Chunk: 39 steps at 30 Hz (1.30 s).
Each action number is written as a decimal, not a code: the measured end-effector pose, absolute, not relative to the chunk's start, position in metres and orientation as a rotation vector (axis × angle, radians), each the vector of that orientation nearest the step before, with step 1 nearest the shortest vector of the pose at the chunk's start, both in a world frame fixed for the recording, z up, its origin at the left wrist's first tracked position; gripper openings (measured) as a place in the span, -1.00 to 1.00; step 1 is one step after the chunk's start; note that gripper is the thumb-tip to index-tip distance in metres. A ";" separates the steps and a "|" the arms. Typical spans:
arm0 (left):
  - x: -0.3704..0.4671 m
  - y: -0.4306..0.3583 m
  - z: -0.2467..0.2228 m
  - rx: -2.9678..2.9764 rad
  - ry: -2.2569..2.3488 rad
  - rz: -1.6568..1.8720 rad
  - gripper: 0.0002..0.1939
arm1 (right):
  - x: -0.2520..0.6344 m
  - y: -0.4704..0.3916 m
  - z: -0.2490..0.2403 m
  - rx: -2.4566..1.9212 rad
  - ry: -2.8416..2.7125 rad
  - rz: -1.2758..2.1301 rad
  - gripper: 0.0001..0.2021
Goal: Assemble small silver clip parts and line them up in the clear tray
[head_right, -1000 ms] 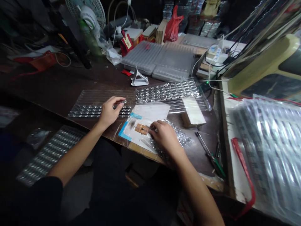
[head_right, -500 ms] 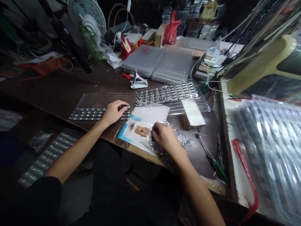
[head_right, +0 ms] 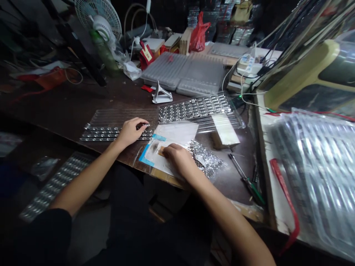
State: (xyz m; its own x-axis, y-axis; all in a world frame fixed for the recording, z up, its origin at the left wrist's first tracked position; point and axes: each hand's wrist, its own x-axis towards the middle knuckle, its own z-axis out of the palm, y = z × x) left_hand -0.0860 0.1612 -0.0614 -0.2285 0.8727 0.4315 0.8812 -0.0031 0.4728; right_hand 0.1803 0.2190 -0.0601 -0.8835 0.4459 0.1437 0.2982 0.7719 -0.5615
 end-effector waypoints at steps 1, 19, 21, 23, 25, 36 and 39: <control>-0.084 0.162 -0.062 -1.946 -2.206 -1.081 -0.85 | 0.180 0.217 -0.060 -0.576 -2.750 0.711 -0.82; -0.084 0.173 -0.063 -1.877 -2.344 -0.757 -0.85 | 0.183 0.214 -0.051 -0.628 -2.897 0.472 -0.80; -0.090 0.169 -0.063 -1.859 -2.343 -0.722 -0.86 | 0.182 0.214 -0.053 -0.591 -2.905 0.481 -0.77; -0.096 0.166 -0.063 -1.879 -2.339 -0.740 -0.86 | 0.181 0.214 -0.054 -0.530 -2.921 0.494 -0.75; -0.099 0.164 -0.062 -1.925 -2.334 -0.782 -0.87 | 0.180 0.213 -0.055 -0.470 -2.924 0.515 -0.73; -0.094 0.169 -0.053 -2.078 -2.239 -0.708 -0.89 | 0.184 0.214 -0.056 -0.385 -2.672 0.681 -0.68; -0.102 0.158 -0.049 -2.002 -2.293 -0.721 -0.81 | 0.186 0.214 -0.052 -0.426 -2.657 0.736 -0.70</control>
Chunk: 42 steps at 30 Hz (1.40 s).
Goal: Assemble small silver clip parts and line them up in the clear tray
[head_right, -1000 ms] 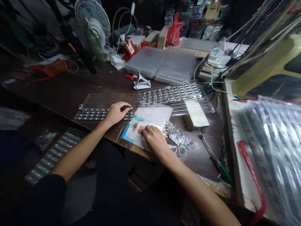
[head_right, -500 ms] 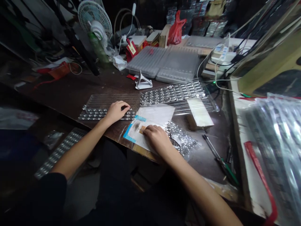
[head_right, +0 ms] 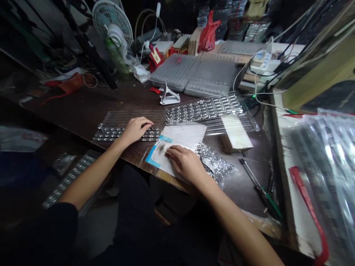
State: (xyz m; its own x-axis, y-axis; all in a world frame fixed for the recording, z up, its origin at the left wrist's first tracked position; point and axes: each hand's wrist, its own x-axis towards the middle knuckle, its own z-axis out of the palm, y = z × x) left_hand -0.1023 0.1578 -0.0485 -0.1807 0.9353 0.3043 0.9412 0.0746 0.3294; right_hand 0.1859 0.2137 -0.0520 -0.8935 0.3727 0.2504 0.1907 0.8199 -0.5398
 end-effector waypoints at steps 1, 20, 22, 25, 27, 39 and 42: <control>-0.104 0.153 -0.048 -1.962 -2.315 -0.700 -0.80 | 0.187 0.213 -0.051 -0.438 -2.659 0.745 -0.70; -0.159 0.055 -0.061 -1.280 -2.558 -0.441 -0.49 | 0.190 0.220 -0.055 -0.481 -2.628 0.819 -0.68; -0.170 0.043 -0.068 -1.215 -2.620 -0.359 -0.43 | 0.191 0.219 -0.056 -0.483 -2.635 0.833 -0.68; -0.176 0.035 -0.076 -1.261 -2.602 -0.381 -0.42 | 0.191 0.220 -0.058 -0.498 -2.639 0.840 -0.67; -0.176 0.034 -0.077 -1.310 -2.565 -0.450 -0.47 | 0.190 0.221 -0.058 -0.504 -2.640 0.844 -0.66; -0.253 0.025 -0.052 -1.144 -2.683 -0.678 -0.68 | 0.191 0.220 -0.051 -0.550 -2.626 0.929 -0.62; -0.265 0.028 -0.055 -1.151 -2.744 -0.688 -0.76 | 0.192 0.222 -0.053 -0.539 -2.629 0.913 -0.63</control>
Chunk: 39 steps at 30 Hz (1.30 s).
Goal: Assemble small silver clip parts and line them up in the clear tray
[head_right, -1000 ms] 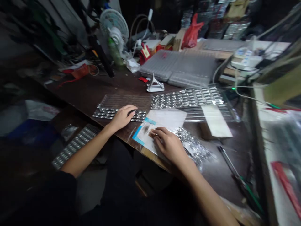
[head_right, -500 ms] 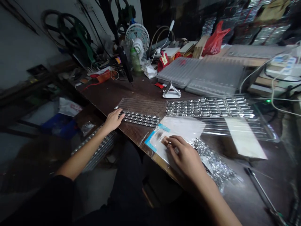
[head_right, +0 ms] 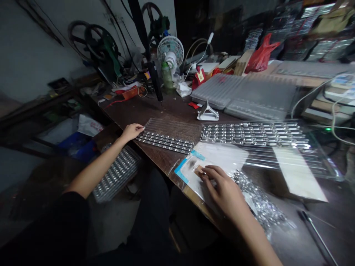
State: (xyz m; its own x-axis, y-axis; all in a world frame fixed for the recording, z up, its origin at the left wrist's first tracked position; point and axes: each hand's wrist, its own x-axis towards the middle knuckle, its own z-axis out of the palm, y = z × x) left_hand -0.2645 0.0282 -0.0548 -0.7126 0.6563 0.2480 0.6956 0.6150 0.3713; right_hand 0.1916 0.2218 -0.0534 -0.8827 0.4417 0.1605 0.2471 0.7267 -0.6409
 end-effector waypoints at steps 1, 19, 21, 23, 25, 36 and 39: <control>-0.266 0.028 -0.056 -1.147 -2.751 -0.704 -0.76 | 0.192 0.223 -0.055 -0.528 -2.629 0.903 -0.64; -0.255 0.020 -0.053 -1.428 -2.658 -0.633 -0.71 | 0.193 0.225 -0.054 -0.557 -2.655 0.949 -0.62; -0.253 0.019 -0.051 -1.436 -2.647 -0.623 -0.69 | 0.193 0.224 -0.053 -0.554 -2.655 0.948 -0.63; -0.251 0.016 -0.049 -1.404 -2.635 -0.623 -0.64 | 0.194 0.224 -0.051 -0.542 -2.656 0.942 -0.64; -0.248 0.013 -0.047 -1.360 -2.621 -0.633 -0.61 | 0.195 0.226 -0.048 -0.541 -2.676 0.901 -0.64; -0.187 0.071 -0.019 -1.527 -2.386 -0.944 -0.68 | 0.216 0.247 -0.041 -0.904 -3.067 0.600 -0.80; -0.155 0.097 -0.011 -1.667 -2.329 -1.020 -0.72 | 0.216 0.245 -0.038 -0.908 -3.099 0.611 -0.82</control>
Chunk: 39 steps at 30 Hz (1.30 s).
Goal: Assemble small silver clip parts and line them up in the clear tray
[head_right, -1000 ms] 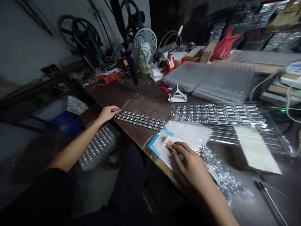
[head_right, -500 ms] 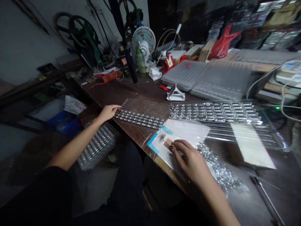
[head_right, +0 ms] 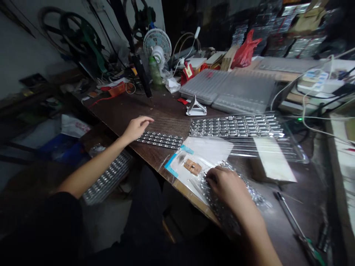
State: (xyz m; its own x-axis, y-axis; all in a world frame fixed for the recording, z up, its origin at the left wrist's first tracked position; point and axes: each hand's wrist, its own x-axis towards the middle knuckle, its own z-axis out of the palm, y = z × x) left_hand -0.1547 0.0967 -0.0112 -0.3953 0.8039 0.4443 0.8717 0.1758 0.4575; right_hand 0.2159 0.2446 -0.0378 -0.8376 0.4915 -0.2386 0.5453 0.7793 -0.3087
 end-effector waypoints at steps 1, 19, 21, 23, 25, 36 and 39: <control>-0.142 0.106 -0.010 -1.737 -2.310 -1.033 -0.73 | 0.216 0.243 -0.036 0.827 2.819 -0.544 -0.81; 0.076 0.326 -0.017 -2.408 -1.781 -0.963 -0.76 | 0.217 0.245 -0.041 0.721 3.202 -1.246 -0.73; 0.103 0.347 -0.013 -2.389 -1.775 -0.941 -0.76 | 0.216 0.248 -0.045 0.713 3.222 -1.275 -0.70; 0.123 0.360 -0.010 -2.366 -1.773 -0.920 -0.78 | 0.215 0.252 -0.050 0.741 3.234 -1.275 -0.71; 0.136 0.367 -0.008 -2.339 -1.772 -0.881 -0.82 | 0.215 0.256 -0.055 0.803 3.236 -1.220 -0.74; 0.144 0.370 -0.003 -2.400 -1.705 -0.805 -0.74 | 0.214 0.261 -0.060 0.919 3.236 -1.052 -0.73; 0.131 0.346 0.008 -2.438 -1.669 -1.050 -0.70 | 0.216 0.260 -0.054 0.911 3.215 -1.104 -0.73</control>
State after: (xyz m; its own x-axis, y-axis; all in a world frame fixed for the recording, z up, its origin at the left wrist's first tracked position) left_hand 0.1307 0.3461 0.0076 0.2095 0.8257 0.5238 0.8297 -0.4336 0.3515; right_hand 0.2160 0.2599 -0.0535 -0.8002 0.5721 0.1800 0.3408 0.6807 -0.6484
